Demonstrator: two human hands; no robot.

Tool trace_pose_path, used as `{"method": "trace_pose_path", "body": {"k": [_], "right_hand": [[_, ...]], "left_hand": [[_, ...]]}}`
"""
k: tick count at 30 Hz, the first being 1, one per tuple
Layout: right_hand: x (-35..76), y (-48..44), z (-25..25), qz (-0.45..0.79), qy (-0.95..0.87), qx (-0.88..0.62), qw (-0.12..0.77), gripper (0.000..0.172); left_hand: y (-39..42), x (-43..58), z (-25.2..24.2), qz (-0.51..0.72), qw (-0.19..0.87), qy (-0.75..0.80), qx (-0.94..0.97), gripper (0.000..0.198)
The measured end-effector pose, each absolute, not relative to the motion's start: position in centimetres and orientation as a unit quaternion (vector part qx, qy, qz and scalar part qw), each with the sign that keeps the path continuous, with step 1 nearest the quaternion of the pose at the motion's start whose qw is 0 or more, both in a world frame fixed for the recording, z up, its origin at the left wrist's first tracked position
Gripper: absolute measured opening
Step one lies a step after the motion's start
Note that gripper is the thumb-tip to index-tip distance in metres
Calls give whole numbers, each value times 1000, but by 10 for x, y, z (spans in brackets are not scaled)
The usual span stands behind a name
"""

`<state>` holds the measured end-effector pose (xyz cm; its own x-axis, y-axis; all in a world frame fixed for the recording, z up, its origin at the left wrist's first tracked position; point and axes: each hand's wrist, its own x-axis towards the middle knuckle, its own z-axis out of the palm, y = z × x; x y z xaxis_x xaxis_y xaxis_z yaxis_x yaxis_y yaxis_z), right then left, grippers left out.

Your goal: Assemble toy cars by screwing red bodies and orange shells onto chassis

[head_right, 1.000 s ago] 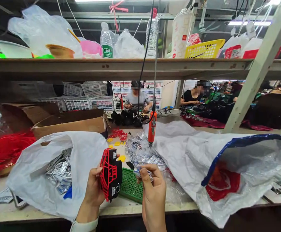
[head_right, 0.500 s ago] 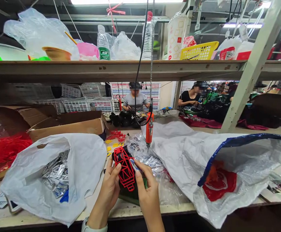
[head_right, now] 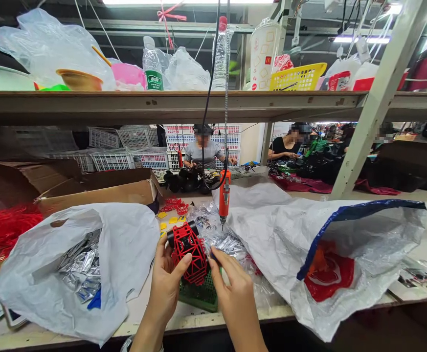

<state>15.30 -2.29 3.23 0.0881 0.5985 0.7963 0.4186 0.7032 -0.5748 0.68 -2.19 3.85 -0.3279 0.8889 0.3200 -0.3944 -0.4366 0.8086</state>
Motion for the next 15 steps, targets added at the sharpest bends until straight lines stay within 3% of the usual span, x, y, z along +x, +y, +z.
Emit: {"method": "trace_pose_path", "body": {"k": [4,9,15], "right_hand": [[159,-28,36,116,-622,-405,660,23],[155,-39,43,130,-592,-407,684,24],[151,-38,34,138,-564,-402,708,23]], "left_hand": [[-32,14,47,751,452,303,374,68],[-41,25,61,740,586,246,221,73],[-27,34,47,694,680,211,108,57]]}}
